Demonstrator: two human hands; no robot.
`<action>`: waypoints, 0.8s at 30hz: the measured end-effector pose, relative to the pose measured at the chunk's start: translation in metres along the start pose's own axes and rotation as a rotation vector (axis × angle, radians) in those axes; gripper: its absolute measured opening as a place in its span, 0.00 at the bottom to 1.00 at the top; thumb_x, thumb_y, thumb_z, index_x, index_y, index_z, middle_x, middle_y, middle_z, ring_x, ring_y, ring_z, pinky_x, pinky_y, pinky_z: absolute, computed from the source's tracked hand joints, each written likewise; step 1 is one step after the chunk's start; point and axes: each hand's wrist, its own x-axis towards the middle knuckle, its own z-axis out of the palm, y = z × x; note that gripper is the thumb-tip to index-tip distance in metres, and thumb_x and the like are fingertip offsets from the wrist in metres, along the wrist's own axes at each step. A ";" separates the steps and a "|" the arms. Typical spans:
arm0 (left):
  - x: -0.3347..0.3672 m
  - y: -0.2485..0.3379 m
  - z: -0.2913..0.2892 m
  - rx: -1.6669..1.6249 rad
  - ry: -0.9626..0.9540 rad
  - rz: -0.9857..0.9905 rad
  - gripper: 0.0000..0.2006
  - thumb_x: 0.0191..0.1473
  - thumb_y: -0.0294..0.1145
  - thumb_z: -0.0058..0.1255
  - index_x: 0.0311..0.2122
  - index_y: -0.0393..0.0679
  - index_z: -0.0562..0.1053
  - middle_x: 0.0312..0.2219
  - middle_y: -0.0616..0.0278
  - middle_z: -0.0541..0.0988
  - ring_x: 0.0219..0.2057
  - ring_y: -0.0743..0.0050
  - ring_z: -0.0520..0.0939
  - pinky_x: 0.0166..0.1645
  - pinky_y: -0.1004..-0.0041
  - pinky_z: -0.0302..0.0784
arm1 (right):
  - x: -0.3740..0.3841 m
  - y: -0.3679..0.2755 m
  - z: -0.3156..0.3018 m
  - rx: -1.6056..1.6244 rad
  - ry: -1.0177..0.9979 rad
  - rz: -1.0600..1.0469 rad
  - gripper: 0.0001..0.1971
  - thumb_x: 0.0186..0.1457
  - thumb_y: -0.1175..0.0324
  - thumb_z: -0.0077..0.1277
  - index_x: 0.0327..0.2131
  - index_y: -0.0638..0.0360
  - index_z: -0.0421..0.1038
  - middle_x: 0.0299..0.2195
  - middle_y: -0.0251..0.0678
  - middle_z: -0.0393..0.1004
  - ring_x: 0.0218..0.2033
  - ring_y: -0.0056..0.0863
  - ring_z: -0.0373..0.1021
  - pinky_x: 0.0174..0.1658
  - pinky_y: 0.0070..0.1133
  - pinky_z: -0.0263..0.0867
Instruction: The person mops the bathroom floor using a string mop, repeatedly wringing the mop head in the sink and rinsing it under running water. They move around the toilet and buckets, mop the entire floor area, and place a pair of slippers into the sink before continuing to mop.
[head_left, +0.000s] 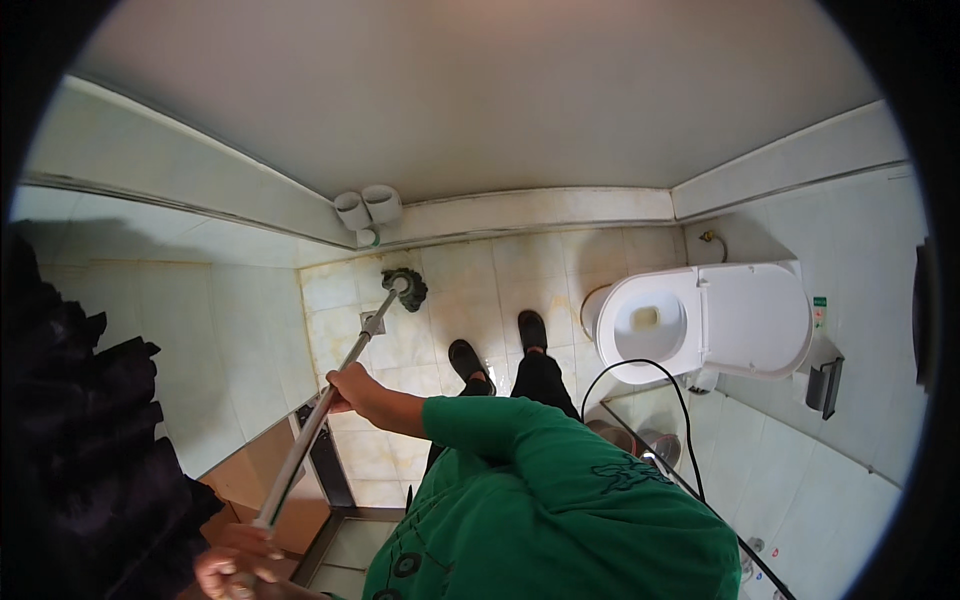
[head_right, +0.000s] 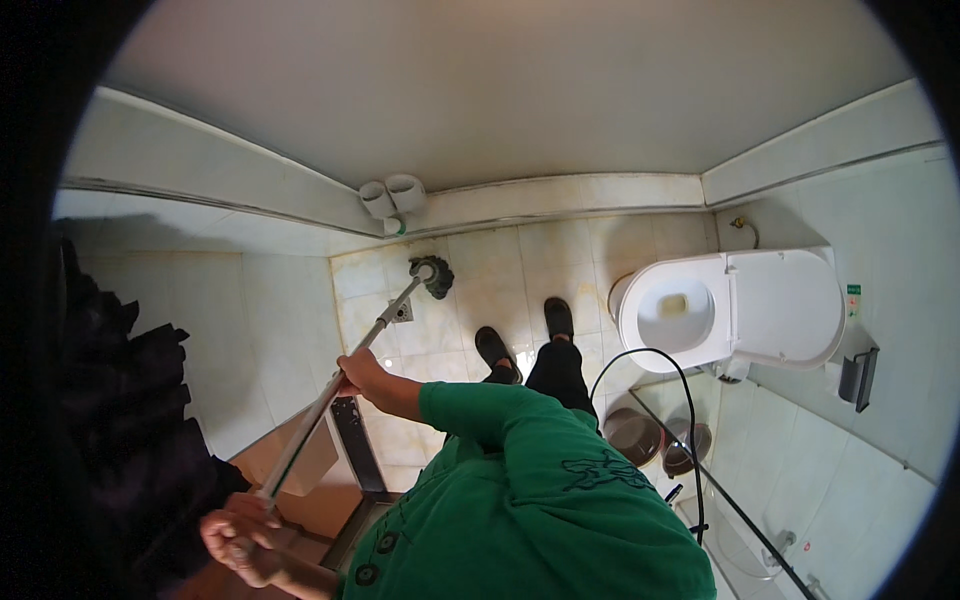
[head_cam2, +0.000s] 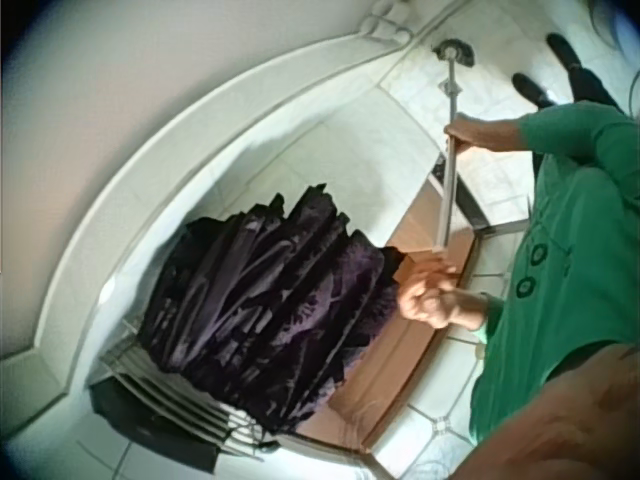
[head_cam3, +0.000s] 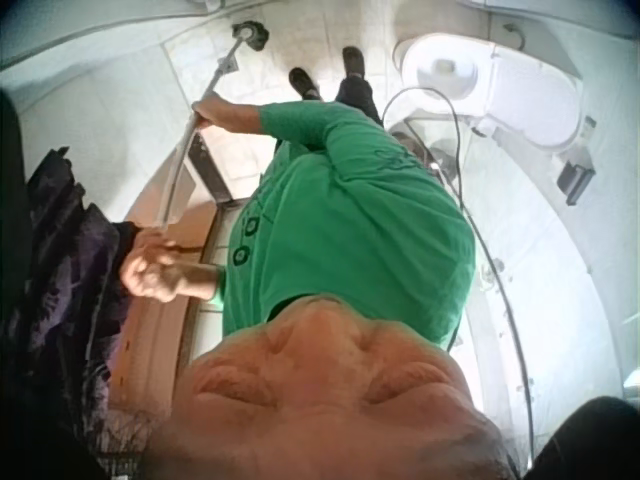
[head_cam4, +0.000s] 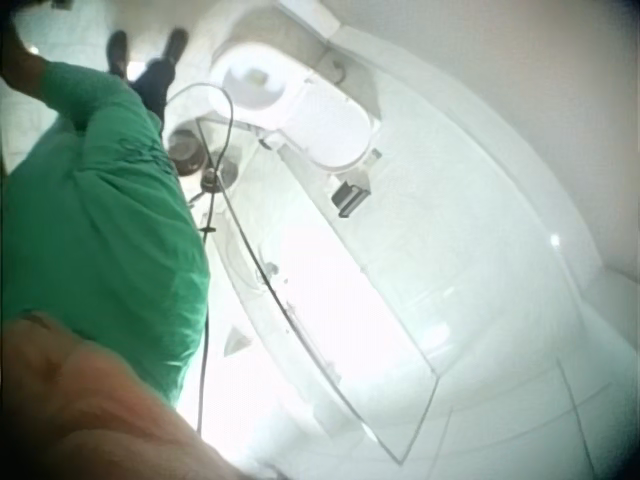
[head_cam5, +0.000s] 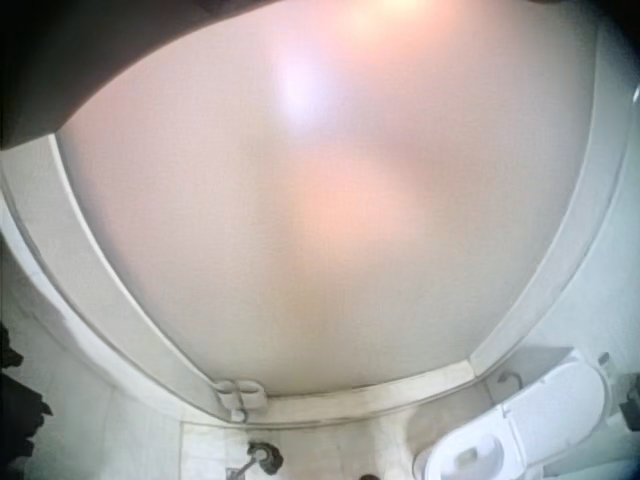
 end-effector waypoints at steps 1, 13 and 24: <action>-0.001 0.009 -0.009 -0.016 0.029 0.020 0.16 0.57 0.43 0.46 0.37 0.37 0.67 0.09 0.67 0.65 0.15 0.73 0.68 0.31 0.69 0.67 | -0.014 -0.008 0.008 0.010 0.003 0.028 0.11 0.58 0.70 0.45 0.34 0.73 0.63 0.28 0.49 0.74 0.28 0.42 0.77 0.31 0.36 0.79; 0.000 -0.009 0.057 -0.140 0.039 -0.085 0.14 0.53 0.37 0.52 0.35 0.35 0.70 0.12 0.61 0.71 0.19 0.65 0.77 0.42 0.54 0.73 | -0.041 -0.086 -0.076 0.177 0.064 -0.220 0.14 0.57 0.69 0.47 0.38 0.72 0.60 0.32 0.48 0.72 0.30 0.44 0.77 0.33 0.36 0.78; 0.025 -0.019 0.154 -0.308 -0.117 -0.135 0.09 0.51 0.30 0.52 0.33 0.35 0.70 0.11 0.61 0.70 0.20 0.63 0.77 0.44 0.49 0.72 | -0.090 -0.127 -0.166 0.247 0.125 -0.299 0.09 0.58 0.70 0.44 0.35 0.69 0.63 0.30 0.43 0.72 0.33 0.40 0.77 0.39 0.36 0.77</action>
